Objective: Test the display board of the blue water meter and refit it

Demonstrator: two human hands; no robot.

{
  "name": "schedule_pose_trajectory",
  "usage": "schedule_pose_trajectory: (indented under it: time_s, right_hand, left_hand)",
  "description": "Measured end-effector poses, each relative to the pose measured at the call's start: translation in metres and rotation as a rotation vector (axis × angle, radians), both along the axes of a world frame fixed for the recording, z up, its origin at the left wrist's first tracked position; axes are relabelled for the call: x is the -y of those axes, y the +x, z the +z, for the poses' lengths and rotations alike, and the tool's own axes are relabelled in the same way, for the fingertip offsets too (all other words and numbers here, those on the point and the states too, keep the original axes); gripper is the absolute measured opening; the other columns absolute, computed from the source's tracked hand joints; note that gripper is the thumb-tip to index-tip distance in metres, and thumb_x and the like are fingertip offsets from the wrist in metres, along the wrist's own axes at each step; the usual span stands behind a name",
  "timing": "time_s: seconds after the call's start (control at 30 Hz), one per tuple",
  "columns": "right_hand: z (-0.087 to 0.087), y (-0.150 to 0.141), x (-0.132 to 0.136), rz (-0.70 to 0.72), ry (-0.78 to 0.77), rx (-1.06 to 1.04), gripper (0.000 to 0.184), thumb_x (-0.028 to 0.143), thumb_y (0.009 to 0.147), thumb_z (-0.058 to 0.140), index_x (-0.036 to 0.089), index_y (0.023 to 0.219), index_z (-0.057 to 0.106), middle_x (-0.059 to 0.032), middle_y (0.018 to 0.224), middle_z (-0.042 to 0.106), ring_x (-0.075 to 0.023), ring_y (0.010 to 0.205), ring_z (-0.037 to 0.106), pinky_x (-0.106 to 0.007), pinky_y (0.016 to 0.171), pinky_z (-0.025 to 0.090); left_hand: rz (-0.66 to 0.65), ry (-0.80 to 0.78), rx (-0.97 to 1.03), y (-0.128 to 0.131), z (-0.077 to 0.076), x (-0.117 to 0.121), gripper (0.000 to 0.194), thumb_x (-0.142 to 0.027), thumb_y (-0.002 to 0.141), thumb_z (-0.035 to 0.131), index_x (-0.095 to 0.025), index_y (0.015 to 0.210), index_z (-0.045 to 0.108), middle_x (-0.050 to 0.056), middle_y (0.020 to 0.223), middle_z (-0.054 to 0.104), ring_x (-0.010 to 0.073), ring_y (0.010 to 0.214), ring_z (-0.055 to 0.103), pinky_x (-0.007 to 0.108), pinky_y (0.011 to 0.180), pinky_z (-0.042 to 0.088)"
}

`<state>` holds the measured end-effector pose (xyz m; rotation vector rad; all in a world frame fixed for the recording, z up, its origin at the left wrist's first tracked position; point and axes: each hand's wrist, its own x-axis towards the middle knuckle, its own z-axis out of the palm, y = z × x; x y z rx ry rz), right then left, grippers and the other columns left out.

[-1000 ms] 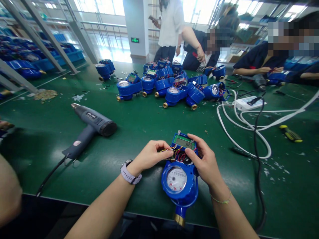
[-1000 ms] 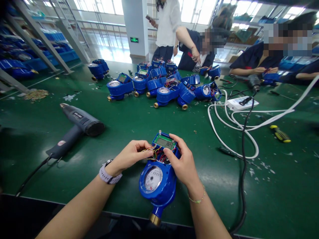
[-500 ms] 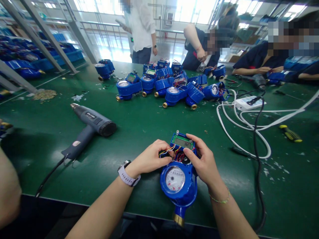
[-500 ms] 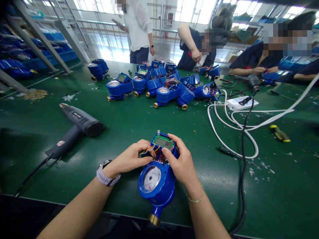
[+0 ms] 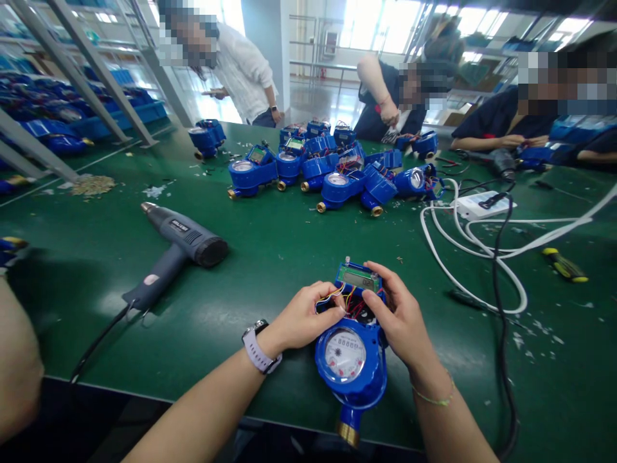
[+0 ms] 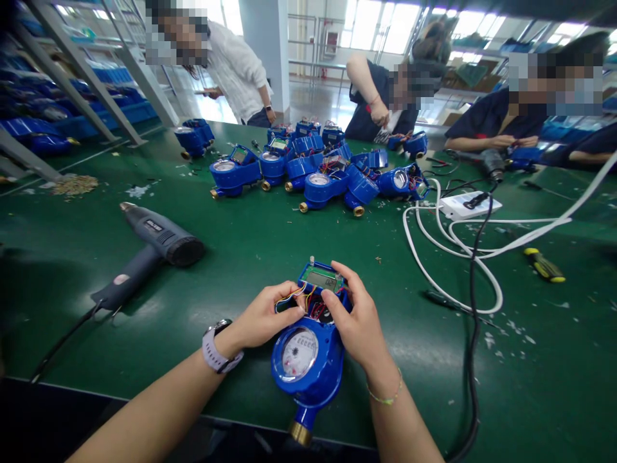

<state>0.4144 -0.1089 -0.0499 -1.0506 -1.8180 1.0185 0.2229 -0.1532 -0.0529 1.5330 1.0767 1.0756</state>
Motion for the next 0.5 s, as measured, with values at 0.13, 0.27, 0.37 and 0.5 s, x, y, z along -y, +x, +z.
schedule_pose_trajectory:
  time_s: [0.13,0.27,0.37,0.5]
  right_hand:
    - [0.015,0.0,0.006,0.061,0.289,0.091,0.034,0.03,0.094,0.057,0.027,0.127,0.054,-0.0069,0.143,0.044,-0.0265,0.134,0.04,-0.048,0.11,0.035]
    - [0.028,-0.002,0.009,0.251,0.372,0.189,0.023,0.021,0.092,0.06,0.027,0.114,0.061,-0.0044,0.136,0.051,-0.0238,0.129,0.045,-0.044,0.108,0.037]
    - [0.031,-0.004,0.007,0.285,0.365,0.214,0.016,0.019,0.093,0.059,0.026,0.107,0.064,-0.0034,0.125,0.059,-0.022,0.122,0.05,-0.042,0.103,0.041]
    - [0.03,-0.008,0.005,0.275,0.375,0.221,0.01,0.019,0.094,0.06,0.025,0.097,0.068,-0.0028,0.12,0.061,-0.0212,0.116,0.053,-0.039,0.098,0.042]
  left_hand:
    - [0.046,-0.039,0.088,0.005,-0.002,0.0,0.017,-0.03,0.085,0.06,-0.014,0.078,0.059,0.002,0.079,0.061,0.0158,0.079,0.054,0.027,0.076,0.039]
    - [0.08,-0.033,0.104,0.007,-0.005,0.0,0.02,-0.032,0.085,0.061,-0.014,0.078,0.061,0.003,0.079,0.061,0.0159,0.079,0.054,0.026,0.076,0.04]
    - [0.092,-0.031,0.091,0.008,-0.008,0.001,0.023,-0.035,0.086,0.06,-0.013,0.078,0.062,0.002,0.078,0.06,0.0156,0.078,0.053,0.026,0.074,0.039]
    - [0.109,-0.014,0.07,0.008,-0.008,0.001,0.022,-0.034,0.086,0.06,-0.013,0.076,0.062,0.002,0.077,0.059,0.015,0.077,0.052,0.025,0.072,0.037]
